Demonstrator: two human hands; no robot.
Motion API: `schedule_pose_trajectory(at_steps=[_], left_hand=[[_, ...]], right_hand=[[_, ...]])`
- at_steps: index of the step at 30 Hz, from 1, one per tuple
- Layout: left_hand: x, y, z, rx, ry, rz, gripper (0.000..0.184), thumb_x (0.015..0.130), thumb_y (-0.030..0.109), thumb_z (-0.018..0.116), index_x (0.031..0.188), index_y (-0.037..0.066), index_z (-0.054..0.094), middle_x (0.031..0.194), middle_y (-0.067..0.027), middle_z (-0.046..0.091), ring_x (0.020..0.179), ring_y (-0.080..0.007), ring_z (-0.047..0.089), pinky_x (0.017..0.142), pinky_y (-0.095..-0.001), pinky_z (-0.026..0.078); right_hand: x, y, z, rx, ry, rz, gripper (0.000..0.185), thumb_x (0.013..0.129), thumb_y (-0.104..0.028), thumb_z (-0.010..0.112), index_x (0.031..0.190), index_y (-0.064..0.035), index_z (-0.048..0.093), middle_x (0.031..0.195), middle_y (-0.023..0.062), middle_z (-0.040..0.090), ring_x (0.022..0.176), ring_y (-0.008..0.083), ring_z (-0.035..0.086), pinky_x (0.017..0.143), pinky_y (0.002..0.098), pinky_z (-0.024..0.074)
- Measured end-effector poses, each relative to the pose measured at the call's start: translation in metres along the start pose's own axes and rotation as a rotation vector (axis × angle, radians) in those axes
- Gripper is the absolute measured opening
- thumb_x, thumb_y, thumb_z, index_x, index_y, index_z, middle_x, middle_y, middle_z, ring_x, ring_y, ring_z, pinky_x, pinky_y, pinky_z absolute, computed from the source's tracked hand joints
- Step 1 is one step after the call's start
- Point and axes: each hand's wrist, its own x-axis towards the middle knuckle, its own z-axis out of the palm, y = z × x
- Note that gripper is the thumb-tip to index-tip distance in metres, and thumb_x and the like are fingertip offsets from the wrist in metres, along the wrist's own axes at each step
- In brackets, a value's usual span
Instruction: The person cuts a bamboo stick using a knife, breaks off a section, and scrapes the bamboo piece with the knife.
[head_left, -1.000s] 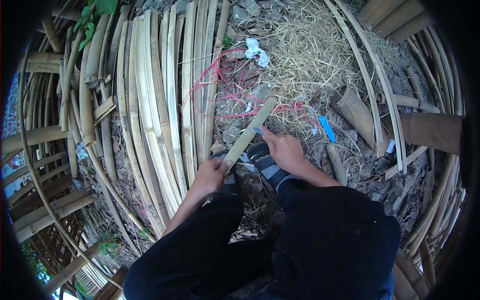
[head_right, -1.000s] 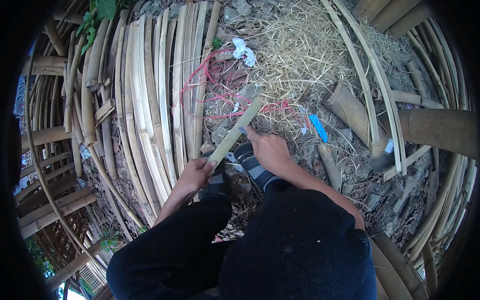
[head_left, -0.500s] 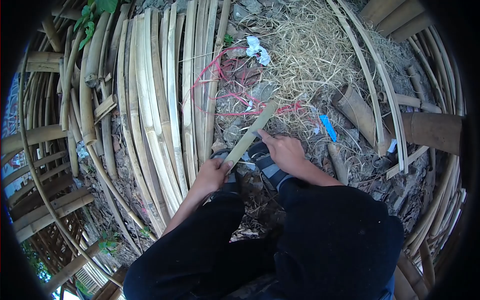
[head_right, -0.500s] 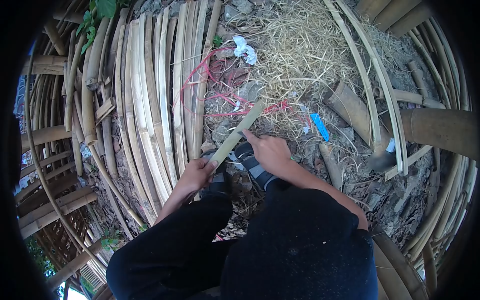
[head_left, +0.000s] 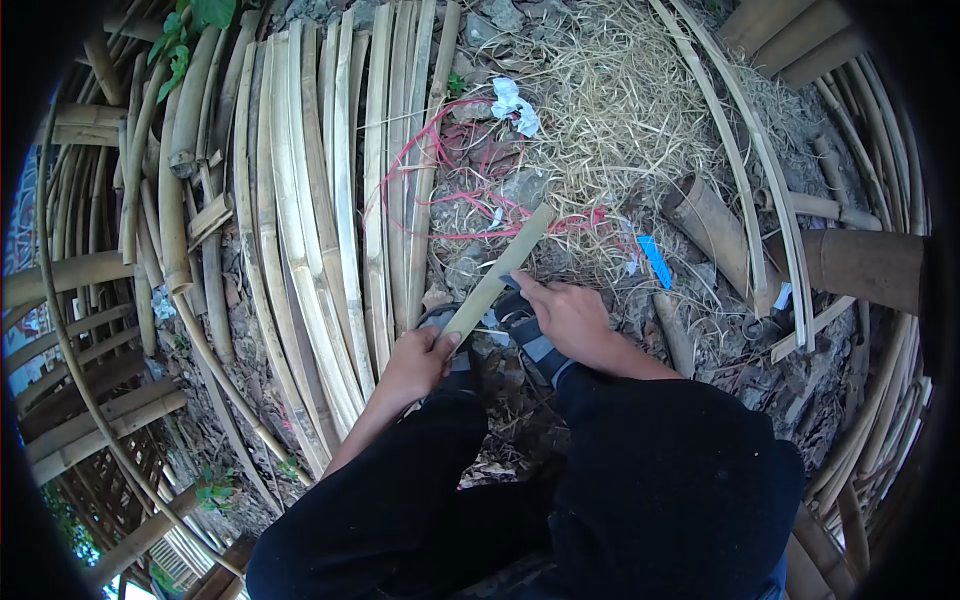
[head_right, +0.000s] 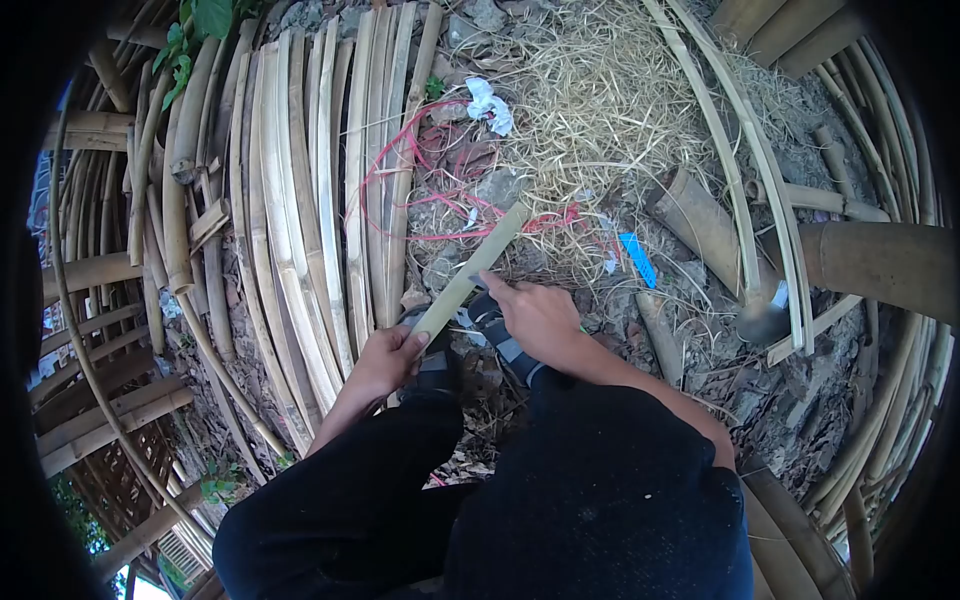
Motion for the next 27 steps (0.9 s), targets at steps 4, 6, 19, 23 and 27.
schedule_pose_trajectory(at_steps=[4, 6, 19, 23, 27], left_hand=[[-0.011, 0.013, -0.008, -0.032, 0.039, -0.025, 0.039, 0.105, 0.030, 0.059, 0.082, -0.001, 0.063, 0.057, -0.0052, 0.057, 0.052, -0.0135, 0.056, 0.053, -0.0333, 0.044], [-0.007, 0.012, -0.006, -0.059, 0.056, -0.020, 0.038, 0.105, 0.029, 0.059, 0.083, -0.001, 0.063, 0.058, -0.0051, 0.057, 0.052, -0.0134, 0.056, 0.052, -0.0333, 0.044], [0.015, 0.018, -0.007, -0.260, 0.053, -0.075, 0.033, 0.106, 0.025, 0.058, 0.127, 0.002, 0.068, 0.060, 0.0007, 0.053, 0.048, -0.0069, 0.048, 0.045, -0.0265, 0.037], [0.015, 0.018, -0.006, -0.243, 0.060, -0.073, 0.033, 0.107, 0.025, 0.058, 0.128, 0.002, 0.067, 0.060, 0.0008, 0.052, 0.047, -0.0070, 0.047, 0.044, -0.0264, 0.037], [0.012, 0.022, -0.004, -0.250, 0.070, -0.061, 0.032, 0.107, 0.026, 0.058, 0.125, 0.002, 0.068, 0.060, 0.0006, 0.053, 0.048, -0.0073, 0.048, 0.045, -0.0271, 0.038]], right_hand=[[0.006, -0.008, -0.008, -0.011, 0.027, -0.002, 0.044, 0.099, -0.020, 0.059, 0.143, -0.0199, 0.059, 0.075, 0.0128, 0.067, 0.063, 0.0348, 0.067, 0.057, 0.0481, 0.0542], [0.013, -0.008, -0.008, -0.012, 0.068, -0.028, 0.041, 0.099, -0.021, 0.058, 0.141, -0.0208, 0.061, 0.075, 0.0119, 0.068, 0.062, 0.0335, 0.067, 0.054, 0.0474, 0.0543], [0.045, 0.009, -0.005, 0.024, 0.183, 0.025, 0.039, 0.101, -0.022, 0.056, 0.139, -0.0210, 0.062, 0.075, 0.0157, 0.068, 0.064, 0.0364, 0.068, 0.057, 0.0496, 0.0545], [0.053, -0.003, -0.014, -0.044, 0.091, -0.008, 0.038, 0.101, -0.022, 0.055, 0.138, -0.0211, 0.064, 0.073, 0.0162, 0.068, 0.062, 0.0362, 0.067, 0.055, 0.0495, 0.0539], [0.055, -0.003, -0.017, -0.098, 0.053, 0.024, 0.039, 0.100, -0.021, 0.055, 0.137, -0.0205, 0.064, 0.072, 0.0154, 0.068, 0.062, 0.0352, 0.068, 0.055, 0.0497, 0.0534]])
